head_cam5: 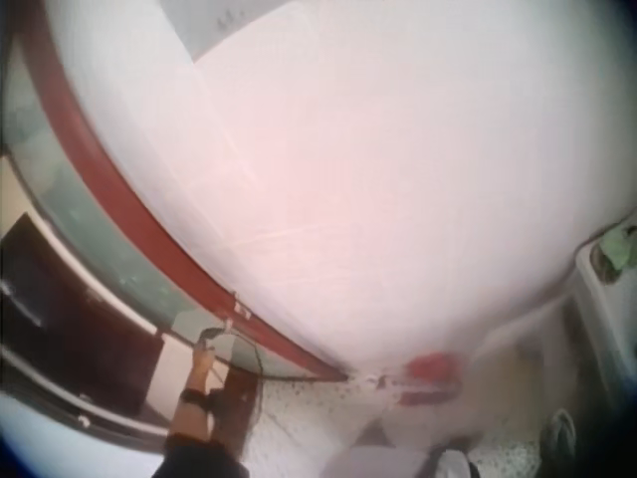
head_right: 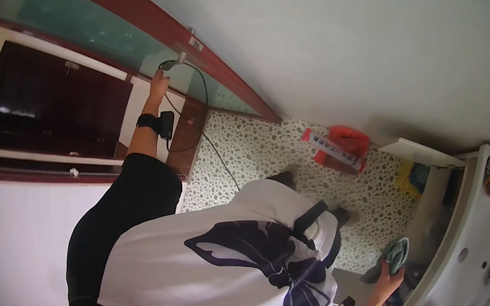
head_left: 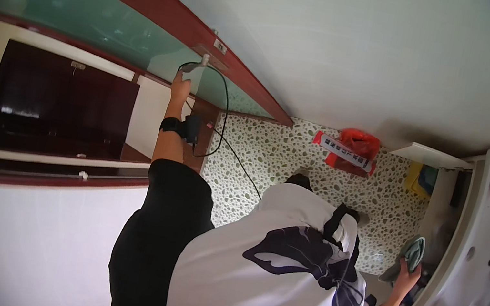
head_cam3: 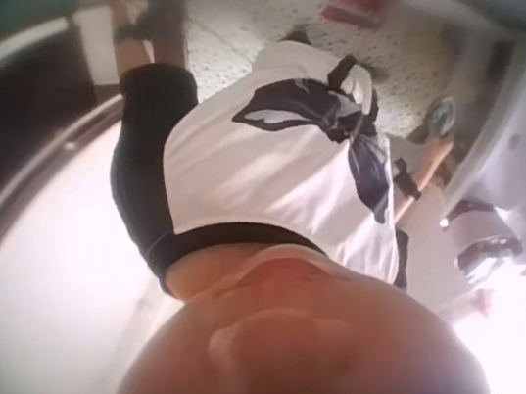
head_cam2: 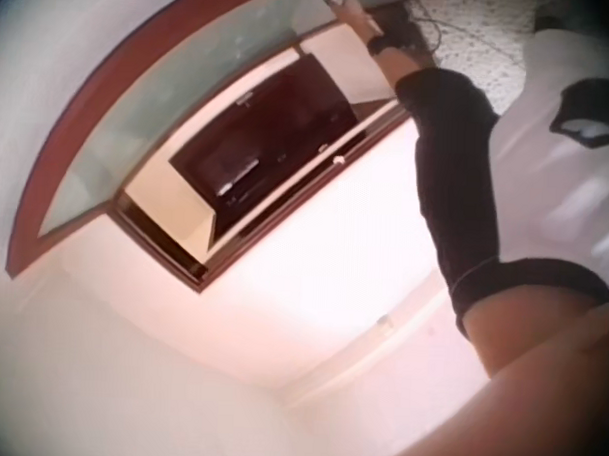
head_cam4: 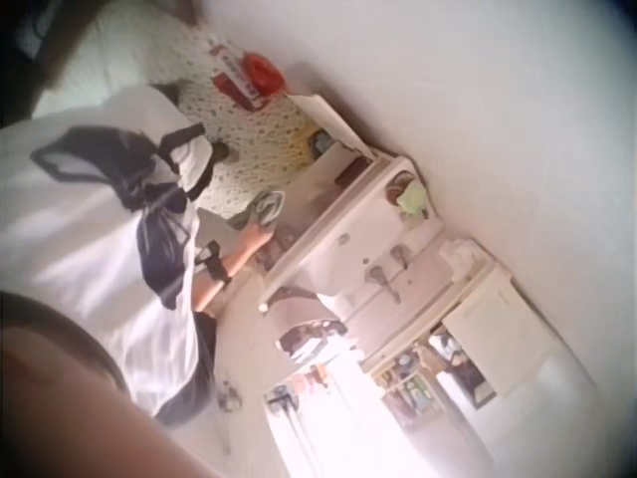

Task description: The person rinses a cloth under a running faucet in a bathroom sink, wrings it out, and then wipes the interior surface of a nearby glass cabinet door.

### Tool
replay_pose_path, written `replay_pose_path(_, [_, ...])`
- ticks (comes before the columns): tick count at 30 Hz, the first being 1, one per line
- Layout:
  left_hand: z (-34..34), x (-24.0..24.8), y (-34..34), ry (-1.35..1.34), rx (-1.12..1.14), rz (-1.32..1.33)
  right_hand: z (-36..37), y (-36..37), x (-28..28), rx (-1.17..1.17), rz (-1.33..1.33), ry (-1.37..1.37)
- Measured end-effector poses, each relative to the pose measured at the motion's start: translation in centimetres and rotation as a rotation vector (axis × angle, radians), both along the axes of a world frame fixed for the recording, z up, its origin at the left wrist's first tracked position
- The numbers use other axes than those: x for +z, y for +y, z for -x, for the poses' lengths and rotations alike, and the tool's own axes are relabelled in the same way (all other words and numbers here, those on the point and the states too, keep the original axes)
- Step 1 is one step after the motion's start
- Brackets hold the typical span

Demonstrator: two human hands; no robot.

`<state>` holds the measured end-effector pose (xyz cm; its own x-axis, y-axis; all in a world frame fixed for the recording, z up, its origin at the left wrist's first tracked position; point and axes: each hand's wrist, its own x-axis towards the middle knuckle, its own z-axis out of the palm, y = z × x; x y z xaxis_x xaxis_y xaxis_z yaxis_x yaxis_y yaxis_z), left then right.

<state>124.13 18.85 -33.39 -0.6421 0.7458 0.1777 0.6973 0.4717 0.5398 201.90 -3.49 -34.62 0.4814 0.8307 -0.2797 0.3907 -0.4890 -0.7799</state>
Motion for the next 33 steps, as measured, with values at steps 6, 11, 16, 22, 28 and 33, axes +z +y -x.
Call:
replay_pose_path(6, [8.8, -3.0, -0.3, -0.262, -0.097, 0.192, 10.7, 1.3, -0.8, 0.035, 0.000, 0.120])
replay_pose_path(11, [4.6, -6.9, -0.3, -0.433, -0.487, 0.838, 16.9, 3.4, 0.2, 0.049, -0.064, 0.171])
replay_pose_path(16, [-14.0, -4.7, 2.3, -0.131, -1.054, 0.870, 18.4, 4.0, 0.4, 0.063, -0.169, 0.015])
replay_pose_path(22, [-33.9, 0.4, 1.7, 0.074, -1.740, 0.663, 17.9, 2.2, 3.4, -0.065, -0.102, -0.088])
replay_pose_path(28, [-47.6, 0.7, -1.2, -0.039, -2.143, 0.403, 13.1, -2.7, 4.8, -0.319, -0.048, -0.016])
replay_pose_path(33, [-56.6, 3.6, -2.9, -0.084, -2.211, 0.540, 3.6, -5.2, 2.5, -0.604, -0.165, 0.208])
